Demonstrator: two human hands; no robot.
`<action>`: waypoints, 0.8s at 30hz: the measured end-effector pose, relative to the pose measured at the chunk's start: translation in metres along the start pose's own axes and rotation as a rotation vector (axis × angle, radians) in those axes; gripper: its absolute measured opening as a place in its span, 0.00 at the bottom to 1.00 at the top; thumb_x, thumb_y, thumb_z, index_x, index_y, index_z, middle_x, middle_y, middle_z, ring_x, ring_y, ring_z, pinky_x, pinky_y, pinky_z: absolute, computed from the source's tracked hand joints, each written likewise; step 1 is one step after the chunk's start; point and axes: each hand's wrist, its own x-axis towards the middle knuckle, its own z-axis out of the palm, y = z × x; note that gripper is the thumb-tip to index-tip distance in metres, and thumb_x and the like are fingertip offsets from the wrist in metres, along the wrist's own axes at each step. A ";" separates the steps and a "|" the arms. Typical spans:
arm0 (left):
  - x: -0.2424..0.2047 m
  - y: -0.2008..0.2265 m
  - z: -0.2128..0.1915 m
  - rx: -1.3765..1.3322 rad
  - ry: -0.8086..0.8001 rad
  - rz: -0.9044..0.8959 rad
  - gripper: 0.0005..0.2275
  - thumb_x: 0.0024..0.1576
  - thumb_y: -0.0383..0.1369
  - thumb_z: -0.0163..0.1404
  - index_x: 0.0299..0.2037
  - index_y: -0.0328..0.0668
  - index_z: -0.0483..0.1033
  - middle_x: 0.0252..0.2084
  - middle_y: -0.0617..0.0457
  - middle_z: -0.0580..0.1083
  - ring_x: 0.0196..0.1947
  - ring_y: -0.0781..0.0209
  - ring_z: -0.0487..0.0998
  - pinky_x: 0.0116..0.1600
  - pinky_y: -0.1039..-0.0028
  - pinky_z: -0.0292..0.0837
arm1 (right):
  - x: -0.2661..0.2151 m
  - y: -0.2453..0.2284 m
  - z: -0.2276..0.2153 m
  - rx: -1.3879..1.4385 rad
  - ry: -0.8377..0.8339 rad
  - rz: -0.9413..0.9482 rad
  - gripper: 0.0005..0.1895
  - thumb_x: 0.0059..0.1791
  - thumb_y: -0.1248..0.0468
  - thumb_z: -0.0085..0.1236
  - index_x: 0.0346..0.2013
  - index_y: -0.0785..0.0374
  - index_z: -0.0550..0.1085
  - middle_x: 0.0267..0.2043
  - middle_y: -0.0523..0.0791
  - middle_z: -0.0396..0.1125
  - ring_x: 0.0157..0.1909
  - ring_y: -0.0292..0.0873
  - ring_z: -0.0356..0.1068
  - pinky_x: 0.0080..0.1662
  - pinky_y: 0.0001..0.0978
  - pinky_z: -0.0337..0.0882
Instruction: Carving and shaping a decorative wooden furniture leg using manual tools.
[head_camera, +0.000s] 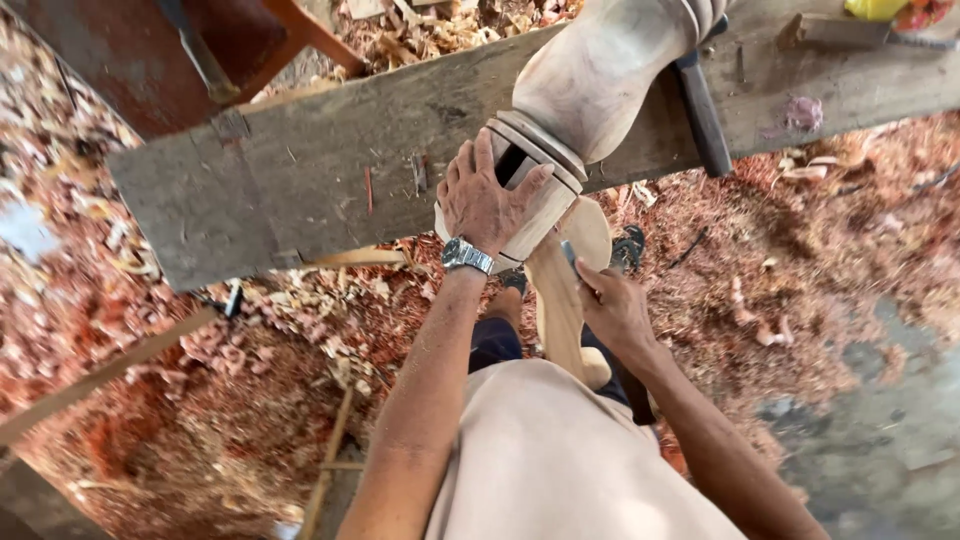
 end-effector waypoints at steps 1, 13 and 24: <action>-0.001 -0.001 0.002 0.000 -0.001 -0.004 0.50 0.49 0.75 0.40 0.71 0.41 0.58 0.68 0.35 0.63 0.69 0.36 0.62 0.68 0.44 0.54 | -0.004 -0.007 -0.001 0.062 0.033 0.078 0.19 0.53 0.63 0.55 0.59 0.60 0.75 0.30 0.46 0.71 0.21 0.39 0.66 0.23 0.33 0.66; -0.003 0.000 -0.002 -0.016 0.031 0.006 0.51 0.49 0.75 0.39 0.72 0.39 0.57 0.68 0.34 0.64 0.68 0.35 0.64 0.67 0.44 0.58 | 0.014 -0.040 0.018 -0.033 0.269 0.047 0.22 0.51 0.64 0.56 0.61 0.56 0.75 0.30 0.52 0.71 0.29 0.52 0.73 0.36 0.47 0.71; -0.002 0.001 -0.002 -0.024 0.039 0.000 0.51 0.49 0.75 0.38 0.72 0.40 0.58 0.68 0.34 0.64 0.68 0.35 0.64 0.67 0.44 0.57 | 0.016 -0.069 0.016 0.093 0.168 0.152 0.21 0.52 0.64 0.54 0.60 0.61 0.73 0.26 0.59 0.71 0.30 0.57 0.76 0.36 0.50 0.74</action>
